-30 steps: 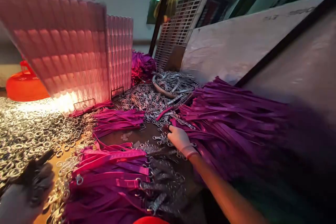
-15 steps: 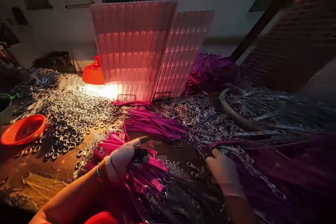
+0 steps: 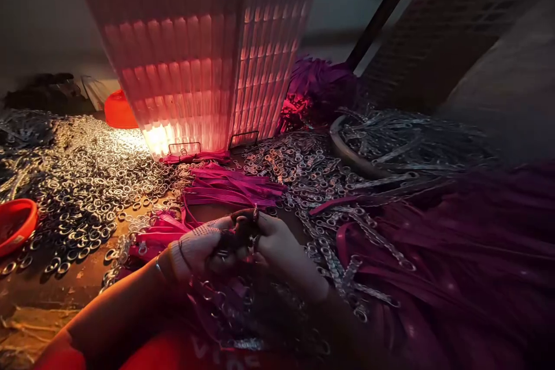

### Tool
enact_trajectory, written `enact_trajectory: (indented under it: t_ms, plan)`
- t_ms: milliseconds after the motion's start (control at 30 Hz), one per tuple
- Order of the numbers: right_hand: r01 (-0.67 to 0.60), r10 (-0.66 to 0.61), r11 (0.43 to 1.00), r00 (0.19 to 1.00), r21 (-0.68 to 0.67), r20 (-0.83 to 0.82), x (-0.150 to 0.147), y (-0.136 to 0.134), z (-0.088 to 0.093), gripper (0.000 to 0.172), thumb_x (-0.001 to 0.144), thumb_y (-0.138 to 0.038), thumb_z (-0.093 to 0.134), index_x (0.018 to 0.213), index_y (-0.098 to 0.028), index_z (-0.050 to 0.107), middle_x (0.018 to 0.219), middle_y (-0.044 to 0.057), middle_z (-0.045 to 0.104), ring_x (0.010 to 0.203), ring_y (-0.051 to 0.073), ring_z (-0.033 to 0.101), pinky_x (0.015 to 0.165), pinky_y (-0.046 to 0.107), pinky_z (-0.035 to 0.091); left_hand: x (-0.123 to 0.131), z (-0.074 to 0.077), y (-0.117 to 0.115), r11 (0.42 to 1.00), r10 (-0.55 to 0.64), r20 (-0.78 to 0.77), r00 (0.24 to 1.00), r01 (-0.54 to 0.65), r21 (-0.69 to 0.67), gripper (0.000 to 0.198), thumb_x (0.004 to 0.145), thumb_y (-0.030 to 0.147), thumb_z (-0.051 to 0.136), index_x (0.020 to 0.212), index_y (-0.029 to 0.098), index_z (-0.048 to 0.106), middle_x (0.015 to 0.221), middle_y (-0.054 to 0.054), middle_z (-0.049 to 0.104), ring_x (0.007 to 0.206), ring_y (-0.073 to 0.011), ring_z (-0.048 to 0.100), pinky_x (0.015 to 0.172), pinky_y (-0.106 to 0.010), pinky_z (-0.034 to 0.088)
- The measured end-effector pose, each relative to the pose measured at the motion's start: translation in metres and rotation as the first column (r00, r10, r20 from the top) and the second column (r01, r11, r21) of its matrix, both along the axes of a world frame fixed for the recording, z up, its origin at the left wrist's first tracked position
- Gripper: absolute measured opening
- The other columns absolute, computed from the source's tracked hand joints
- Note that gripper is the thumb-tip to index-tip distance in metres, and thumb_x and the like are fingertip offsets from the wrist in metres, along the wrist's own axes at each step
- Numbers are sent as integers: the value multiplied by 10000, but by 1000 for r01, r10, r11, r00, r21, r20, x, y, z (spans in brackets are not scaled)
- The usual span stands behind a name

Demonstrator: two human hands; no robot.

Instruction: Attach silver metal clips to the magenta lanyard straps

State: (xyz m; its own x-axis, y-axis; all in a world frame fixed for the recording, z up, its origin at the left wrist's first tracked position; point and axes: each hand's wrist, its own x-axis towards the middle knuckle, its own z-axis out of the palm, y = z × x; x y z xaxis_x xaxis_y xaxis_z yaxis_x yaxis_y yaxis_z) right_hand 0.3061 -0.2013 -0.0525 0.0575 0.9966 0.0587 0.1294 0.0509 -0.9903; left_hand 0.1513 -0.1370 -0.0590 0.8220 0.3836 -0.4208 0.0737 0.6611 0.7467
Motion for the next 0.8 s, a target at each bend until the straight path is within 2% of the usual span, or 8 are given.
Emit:
enact_trajectory:
  t_ms: [100,200,400,567,633,667,733,800]
  plan:
    - [132,-132,991,991,37,-19,4,5,-8,338,685,-207,532,967,-163,714,865,38,705,836,204,623,770,298,491,-6,4,5,998,59,-28,998,-60,-26,291,751,301,687,986,146,612,676,-13,634,343,-40,396,317,-165,223]
    - [196,-195,981,980,-1,-38,4,5,-11,306,736,-254,565,988,-151,704,815,32,680,752,181,584,683,274,467,-10,5,7,995,97,-30,995,-96,27,295,744,318,690,957,121,639,715,-24,650,358,-31,387,317,-162,220]
    - [202,-206,977,976,63,66,-4,0,-1,297,794,-342,571,987,-151,691,801,36,665,793,202,592,730,299,484,-12,2,0,977,161,-85,983,-147,153,329,782,448,665,797,121,640,464,51,446,333,-41,286,314,-169,183]
    - [217,-257,962,927,168,275,-14,-9,-4,312,828,-329,495,1029,-185,685,968,74,707,892,241,624,817,342,498,-11,-4,-10,921,259,-38,965,-235,310,275,800,405,627,825,131,636,558,9,545,380,-54,349,363,-182,226]
    - [220,-271,958,903,182,334,-18,-14,-9,305,812,-294,490,1032,-207,683,989,71,710,908,250,630,823,349,501,-12,-5,-14,841,299,2,954,-265,472,179,795,307,607,836,136,641,669,-26,617,482,-79,458,454,-191,331]
    - [221,-275,957,898,189,343,-20,-16,-10,308,799,-277,492,1033,-216,682,997,70,710,913,253,632,825,351,503,-12,-4,-15,770,316,3,949,-258,584,133,793,255,588,823,138,644,705,-39,633,550,-99,507,515,-204,372]
    - [235,-290,951,900,199,324,-25,-20,-12,318,784,-257,493,1039,-227,682,1002,70,709,910,255,632,830,353,504,-14,-3,-20,571,367,-32,930,-198,797,92,790,169,550,789,148,639,735,-50,638,641,-134,541,596,-230,386]
    - [270,-321,941,902,202,288,-29,-21,-11,304,801,-271,491,1029,-224,687,987,77,709,892,256,626,821,353,502,-16,-2,-27,365,417,-67,907,-99,926,86,798,138,553,803,165,635,729,-46,614,636,-146,510,606,-248,352]
